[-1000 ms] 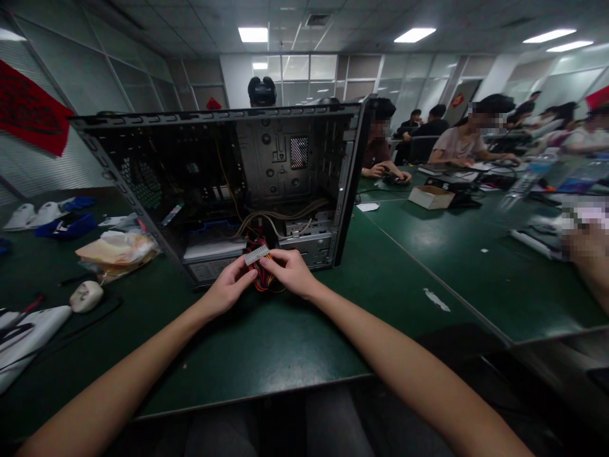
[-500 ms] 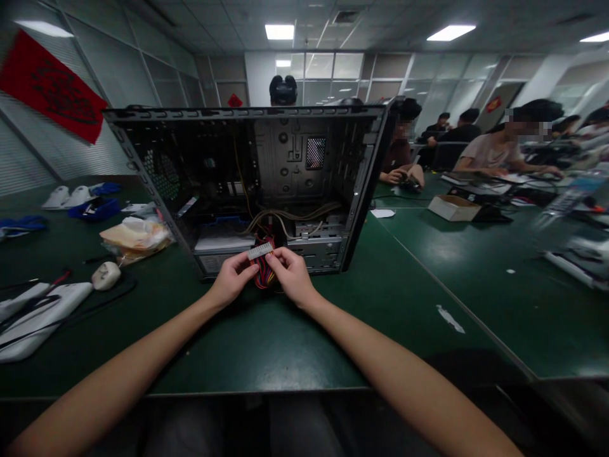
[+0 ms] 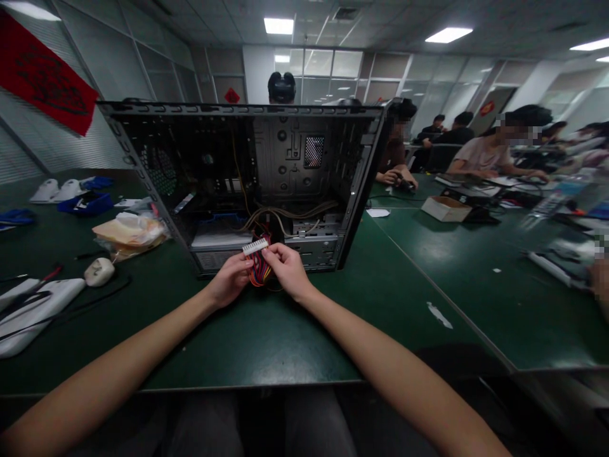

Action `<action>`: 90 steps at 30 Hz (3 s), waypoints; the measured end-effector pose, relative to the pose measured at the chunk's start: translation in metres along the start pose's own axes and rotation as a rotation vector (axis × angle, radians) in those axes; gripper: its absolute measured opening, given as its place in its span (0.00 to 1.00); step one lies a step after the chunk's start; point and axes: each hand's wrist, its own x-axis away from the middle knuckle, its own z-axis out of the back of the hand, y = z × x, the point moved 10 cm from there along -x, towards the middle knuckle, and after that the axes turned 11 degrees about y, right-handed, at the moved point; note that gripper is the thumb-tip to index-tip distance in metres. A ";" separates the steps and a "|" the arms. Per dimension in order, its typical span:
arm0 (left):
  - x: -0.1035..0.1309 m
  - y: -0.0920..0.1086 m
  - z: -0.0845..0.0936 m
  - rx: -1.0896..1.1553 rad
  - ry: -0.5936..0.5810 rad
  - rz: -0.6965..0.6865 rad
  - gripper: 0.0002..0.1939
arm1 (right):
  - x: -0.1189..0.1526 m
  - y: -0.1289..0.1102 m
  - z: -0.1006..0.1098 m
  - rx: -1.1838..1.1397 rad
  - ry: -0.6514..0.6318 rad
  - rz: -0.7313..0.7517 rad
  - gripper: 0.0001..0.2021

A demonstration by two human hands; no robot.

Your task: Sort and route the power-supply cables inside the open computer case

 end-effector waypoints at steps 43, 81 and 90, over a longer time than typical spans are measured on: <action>0.005 -0.005 -0.006 0.124 -0.058 0.017 0.14 | 0.047 -0.052 -0.025 0.561 -0.250 0.815 0.10; 0.039 -0.022 -0.026 0.284 -0.374 0.239 0.20 | 0.107 -0.078 -0.055 0.569 -0.079 1.115 0.05; 0.035 -0.032 -0.014 0.277 -0.263 0.331 0.20 | 0.100 -0.078 -0.061 0.593 -0.115 1.109 0.06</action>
